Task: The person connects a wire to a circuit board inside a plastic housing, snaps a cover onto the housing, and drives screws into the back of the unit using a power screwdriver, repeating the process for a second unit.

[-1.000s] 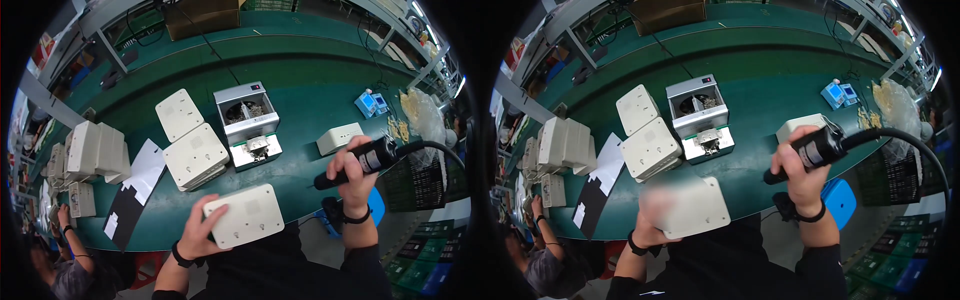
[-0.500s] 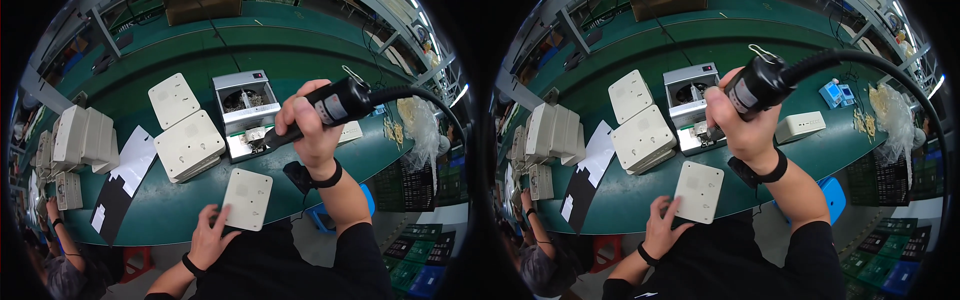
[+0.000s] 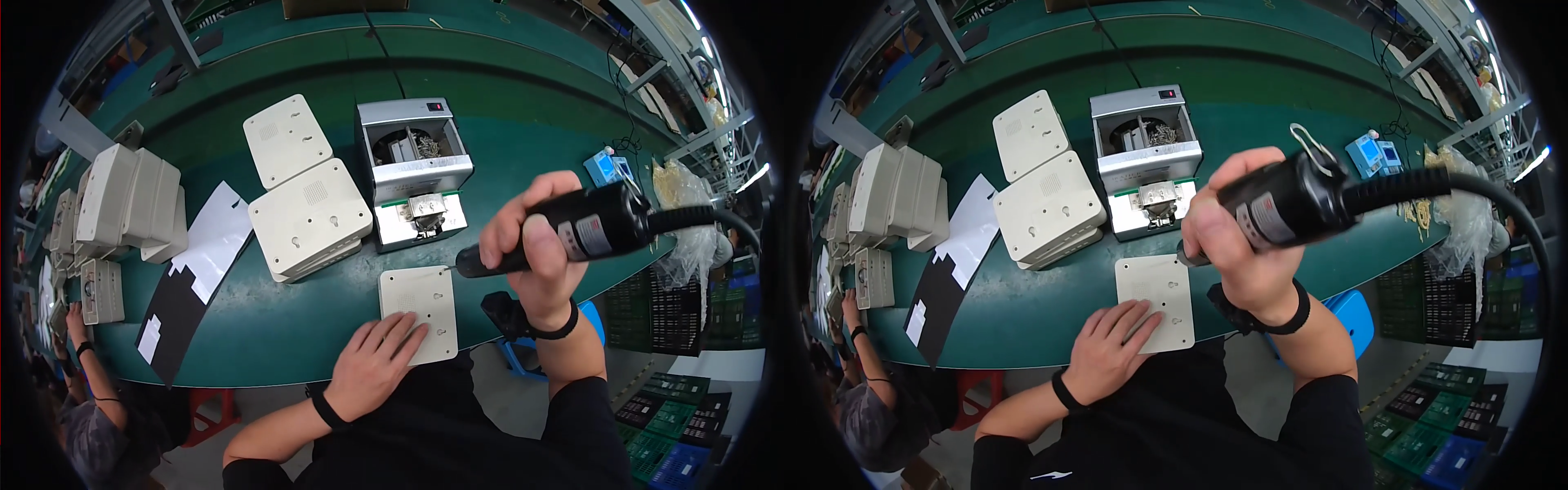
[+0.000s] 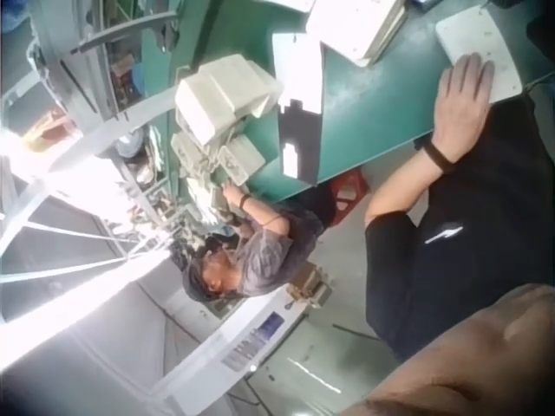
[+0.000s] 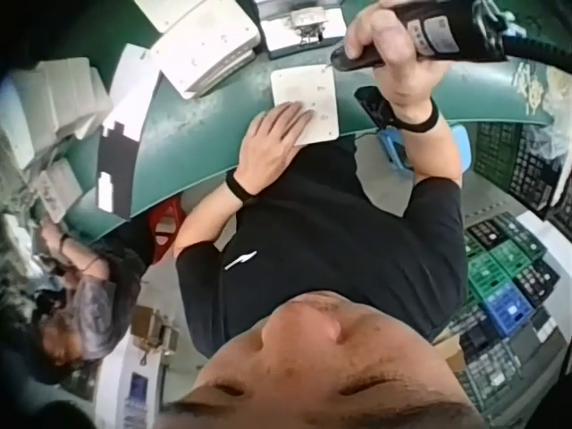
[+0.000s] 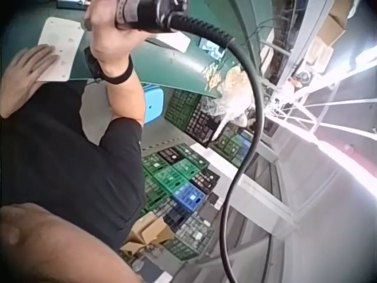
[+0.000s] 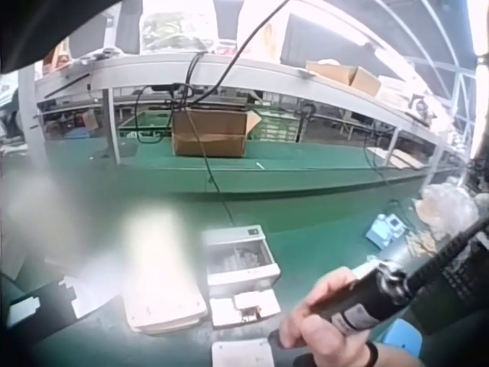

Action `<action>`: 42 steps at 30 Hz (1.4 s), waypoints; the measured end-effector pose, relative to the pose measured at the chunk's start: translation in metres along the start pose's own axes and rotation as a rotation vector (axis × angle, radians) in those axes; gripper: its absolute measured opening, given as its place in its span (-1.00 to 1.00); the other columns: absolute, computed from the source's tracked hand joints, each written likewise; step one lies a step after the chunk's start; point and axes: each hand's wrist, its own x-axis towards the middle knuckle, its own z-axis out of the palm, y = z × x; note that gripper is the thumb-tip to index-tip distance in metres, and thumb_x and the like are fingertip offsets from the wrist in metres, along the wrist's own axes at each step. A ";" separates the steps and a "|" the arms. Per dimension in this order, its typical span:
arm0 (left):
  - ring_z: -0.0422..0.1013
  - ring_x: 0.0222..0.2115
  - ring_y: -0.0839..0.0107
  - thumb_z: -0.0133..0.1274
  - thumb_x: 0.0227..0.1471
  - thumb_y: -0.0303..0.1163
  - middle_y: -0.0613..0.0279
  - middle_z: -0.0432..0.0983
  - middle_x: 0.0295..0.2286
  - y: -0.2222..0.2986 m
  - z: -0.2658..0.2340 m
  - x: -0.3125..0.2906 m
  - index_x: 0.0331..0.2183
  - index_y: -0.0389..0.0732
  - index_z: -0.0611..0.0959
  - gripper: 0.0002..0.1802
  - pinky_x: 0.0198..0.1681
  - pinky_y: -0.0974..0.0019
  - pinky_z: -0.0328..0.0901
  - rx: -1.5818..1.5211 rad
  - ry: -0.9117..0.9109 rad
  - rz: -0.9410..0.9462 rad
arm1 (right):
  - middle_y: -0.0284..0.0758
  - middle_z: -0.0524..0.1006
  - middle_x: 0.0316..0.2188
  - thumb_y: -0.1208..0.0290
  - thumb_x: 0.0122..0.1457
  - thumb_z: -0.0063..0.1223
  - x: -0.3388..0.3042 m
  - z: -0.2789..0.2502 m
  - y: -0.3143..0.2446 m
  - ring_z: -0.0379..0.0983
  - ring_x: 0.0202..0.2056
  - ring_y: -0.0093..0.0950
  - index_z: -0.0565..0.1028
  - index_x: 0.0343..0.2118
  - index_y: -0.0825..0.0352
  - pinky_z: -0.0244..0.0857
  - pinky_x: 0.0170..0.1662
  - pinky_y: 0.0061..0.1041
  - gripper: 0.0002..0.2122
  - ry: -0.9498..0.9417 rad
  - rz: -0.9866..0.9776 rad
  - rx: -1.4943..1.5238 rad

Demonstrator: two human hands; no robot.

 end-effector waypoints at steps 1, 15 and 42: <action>0.18 0.36 0.10 0.33 -0.08 -0.30 0.20 0.30 0.31 -0.003 -0.005 0.002 0.30 -0.03 0.45 -0.13 0.41 -0.08 0.10 -0.001 -0.001 -0.003 | -0.28 0.42 -0.56 0.37 0.22 0.14 -0.003 -0.001 -0.001 0.39 -0.60 -0.45 0.26 -0.08 0.34 0.39 -0.48 -0.43 -0.67 -0.015 -0.008 0.017; 0.13 0.40 0.28 0.16 0.07 -0.46 0.39 0.21 0.38 -0.041 -0.045 0.021 0.39 0.27 0.29 -0.10 0.49 -0.08 -0.02 0.086 -0.203 0.340 | -0.26 0.45 -0.54 0.43 0.23 0.12 -0.023 -0.008 0.048 0.39 -0.57 -0.51 0.23 -0.12 0.32 0.39 -0.46 -0.49 -0.70 -0.059 -0.062 -0.175; 0.46 0.06 0.18 0.22 0.11 -0.18 0.03 0.53 0.09 0.011 0.010 0.032 0.09 -0.22 0.63 -0.45 0.15 0.10 0.29 0.254 0.312 0.040 | -0.28 0.43 -0.55 0.41 0.27 0.11 0.044 0.018 0.026 0.39 -0.61 -0.45 0.30 -0.10 0.34 0.39 -0.46 -0.41 -0.74 -0.001 -0.079 -0.035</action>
